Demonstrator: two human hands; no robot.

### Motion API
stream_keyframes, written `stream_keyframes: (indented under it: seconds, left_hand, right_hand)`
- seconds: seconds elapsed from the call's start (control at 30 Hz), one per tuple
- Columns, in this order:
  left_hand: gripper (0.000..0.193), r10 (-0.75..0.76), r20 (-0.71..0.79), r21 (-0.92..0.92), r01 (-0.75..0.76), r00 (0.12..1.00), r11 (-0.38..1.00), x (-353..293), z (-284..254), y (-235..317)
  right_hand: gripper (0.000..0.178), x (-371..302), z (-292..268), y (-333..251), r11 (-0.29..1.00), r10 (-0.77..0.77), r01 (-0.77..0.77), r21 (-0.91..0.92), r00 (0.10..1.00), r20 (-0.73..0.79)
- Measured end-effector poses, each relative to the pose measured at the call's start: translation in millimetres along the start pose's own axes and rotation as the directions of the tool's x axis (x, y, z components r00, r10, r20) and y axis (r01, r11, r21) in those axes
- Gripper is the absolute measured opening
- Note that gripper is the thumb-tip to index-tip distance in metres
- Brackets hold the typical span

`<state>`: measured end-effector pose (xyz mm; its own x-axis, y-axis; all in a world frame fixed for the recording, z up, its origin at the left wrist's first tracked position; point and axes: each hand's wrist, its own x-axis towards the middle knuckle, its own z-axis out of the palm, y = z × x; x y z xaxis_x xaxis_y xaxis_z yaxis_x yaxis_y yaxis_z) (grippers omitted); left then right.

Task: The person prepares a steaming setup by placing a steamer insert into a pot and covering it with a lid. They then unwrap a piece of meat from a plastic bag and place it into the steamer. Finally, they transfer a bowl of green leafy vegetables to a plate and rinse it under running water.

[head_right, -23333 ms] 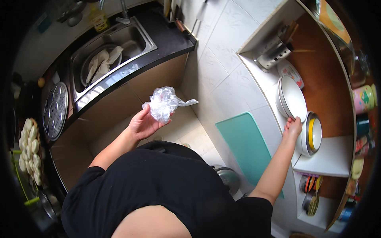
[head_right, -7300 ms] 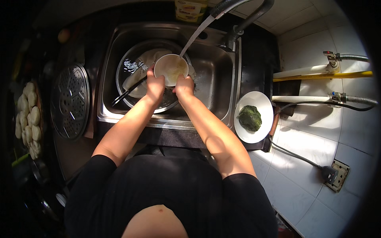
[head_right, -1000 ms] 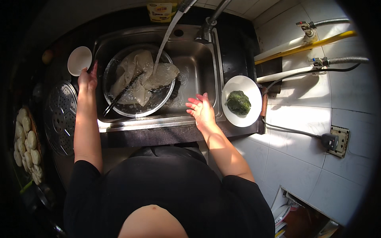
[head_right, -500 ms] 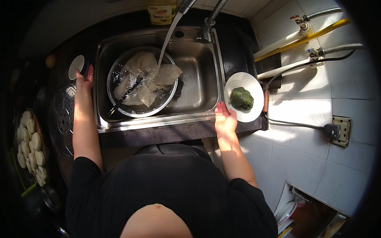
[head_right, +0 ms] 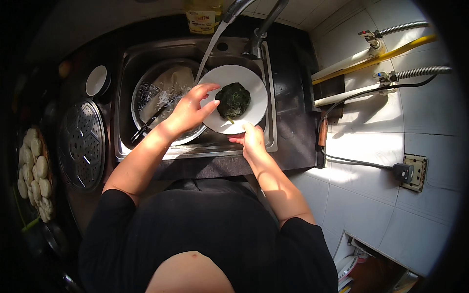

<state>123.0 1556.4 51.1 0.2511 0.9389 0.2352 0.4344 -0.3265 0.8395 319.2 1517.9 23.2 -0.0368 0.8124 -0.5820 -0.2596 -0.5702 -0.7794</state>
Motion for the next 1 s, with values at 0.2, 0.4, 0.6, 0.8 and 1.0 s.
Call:
stream_keyframes:
  seconds: [0.2,0.4,0.6,0.8,1.0]
  left_hand:
    - [0.067,-0.592,-0.084,0.217,0.595,0.801,0.774,21.1,11.3,-32.8]
    - [0.046,-0.742,-0.239,-0.478,0.589,0.626,0.651,16.1,-5.1,-94.8]
    - [0.036,-0.699,-0.361,-0.403,0.573,0.617,0.714,22.7,4.7,-105.8]
    - [0.037,-0.765,-0.206,-0.609,0.532,0.610,0.588,29.6,2.4,-103.2]
    - [0.050,-0.551,-0.255,-0.070,0.553,0.795,0.830,24.8,-15.9,-89.5]
  right_hand:
    - [0.027,38.7,52.7,5.3,0.976,0.089,-0.053,-0.209,0.982,0.166]
    - [0.031,61.5,53.3,-8.0,0.958,0.218,-0.155,-0.242,0.941,0.258]
    - [0.032,86.9,53.8,-10.7,0.946,0.263,-0.189,-0.264,0.924,0.278]
    - [0.029,99.4,54.2,-15.0,0.960,0.211,-0.127,-0.251,0.916,0.343]
    - [0.029,110.1,50.0,-8.2,0.967,0.170,-0.089,-0.238,0.924,0.342]
